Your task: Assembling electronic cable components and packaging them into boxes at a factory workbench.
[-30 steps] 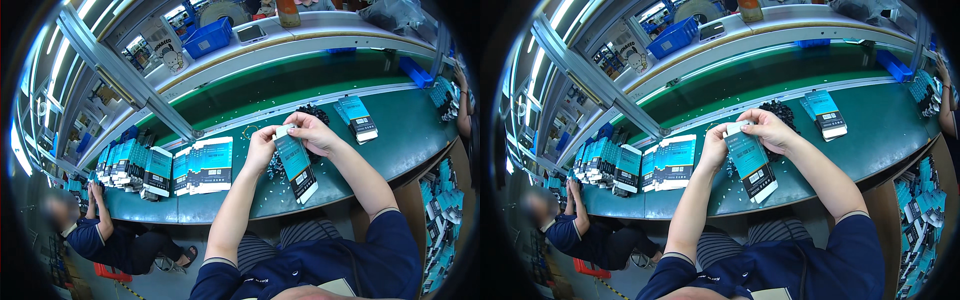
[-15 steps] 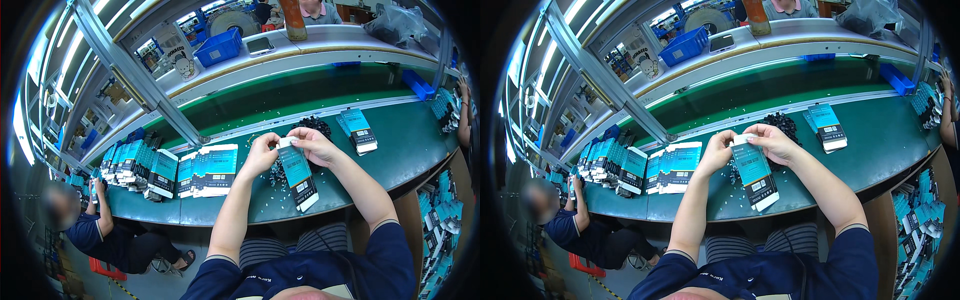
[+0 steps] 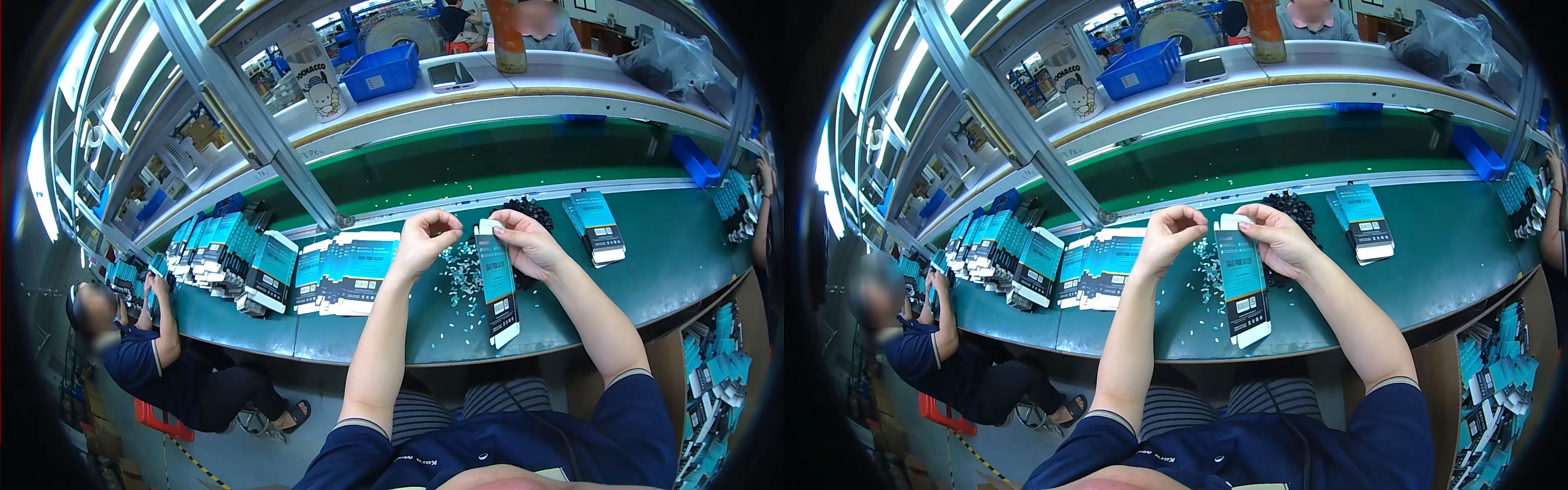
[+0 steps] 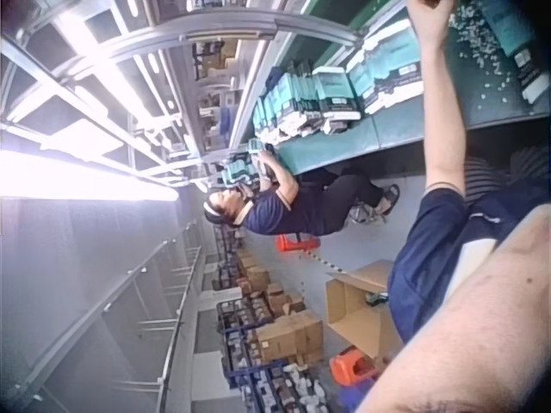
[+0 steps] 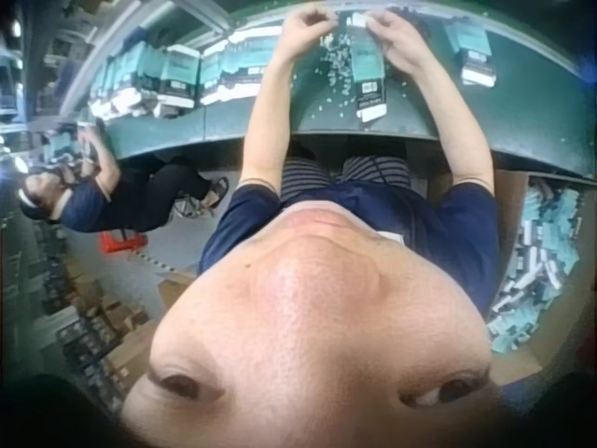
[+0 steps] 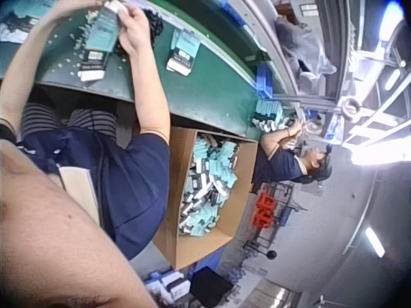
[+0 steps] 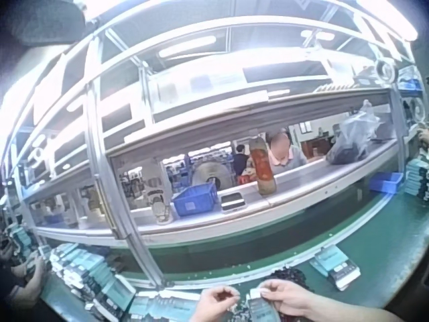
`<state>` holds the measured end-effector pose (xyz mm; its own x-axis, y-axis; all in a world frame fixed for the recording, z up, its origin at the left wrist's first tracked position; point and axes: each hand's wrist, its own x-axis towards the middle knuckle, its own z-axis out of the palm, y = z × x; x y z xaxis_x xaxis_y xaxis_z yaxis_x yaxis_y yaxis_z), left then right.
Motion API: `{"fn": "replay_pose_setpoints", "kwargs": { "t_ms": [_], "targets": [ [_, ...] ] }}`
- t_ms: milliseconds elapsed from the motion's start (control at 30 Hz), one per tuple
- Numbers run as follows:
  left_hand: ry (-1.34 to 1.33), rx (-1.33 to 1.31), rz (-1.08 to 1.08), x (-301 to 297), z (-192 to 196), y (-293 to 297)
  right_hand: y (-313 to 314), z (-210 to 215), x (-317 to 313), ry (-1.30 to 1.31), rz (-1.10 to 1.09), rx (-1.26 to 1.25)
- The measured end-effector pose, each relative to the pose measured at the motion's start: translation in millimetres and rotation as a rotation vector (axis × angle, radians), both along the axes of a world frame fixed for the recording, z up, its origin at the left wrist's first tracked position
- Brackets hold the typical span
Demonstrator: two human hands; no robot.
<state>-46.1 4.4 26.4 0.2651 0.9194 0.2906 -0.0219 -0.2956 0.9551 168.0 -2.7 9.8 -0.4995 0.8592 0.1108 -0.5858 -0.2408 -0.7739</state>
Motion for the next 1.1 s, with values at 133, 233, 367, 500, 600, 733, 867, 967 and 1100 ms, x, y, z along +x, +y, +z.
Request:
{"fn": "replay_pose_setpoints", "kwargs": {
  "t_ms": [133,233,367,500,600,733,867,967,1100],
  "targets": [
    [0.063,-0.028,0.014,5.0,-6.4,5.8,6.7,-5.8,0.2,0.095,0.057,-0.031],
    [0.060,-0.023,0.108,1.1,-9.4,10.3,13.0,-6.3,-1.4,0.169,0.133,-0.074],
    [-0.032,0.021,0.120,1.3,-10.2,10.0,18.1,-10.8,-4.9,0.261,0.237,-0.094],
    [0.069,-0.095,-0.030,11.5,-1.9,0.8,17.6,-9.2,-12.0,0.198,0.209,-0.094],
    [0.056,-0.076,-0.085,14.8,-6.8,-1.6,17.9,-11.7,-15.2,0.106,0.141,-0.088],
    [0.048,-0.058,-0.074,19.9,-9.9,-2.4,11.3,-4.3,-15.2,0.149,0.164,-0.132],
    [0.154,0.011,0.011,21.4,-16.9,2.7,12.0,-10.1,-10.6,0.032,0.097,-0.043],
    [0.236,0.054,0.030,23.7,-19.9,5.3,11.6,-13.3,-9.0,0.003,0.031,0.000],
    [-0.077,-0.175,-0.114,32.3,-13.6,-9.9,-0.9,12.0,-8.4,0.124,-0.042,0.014]
  ]
}}
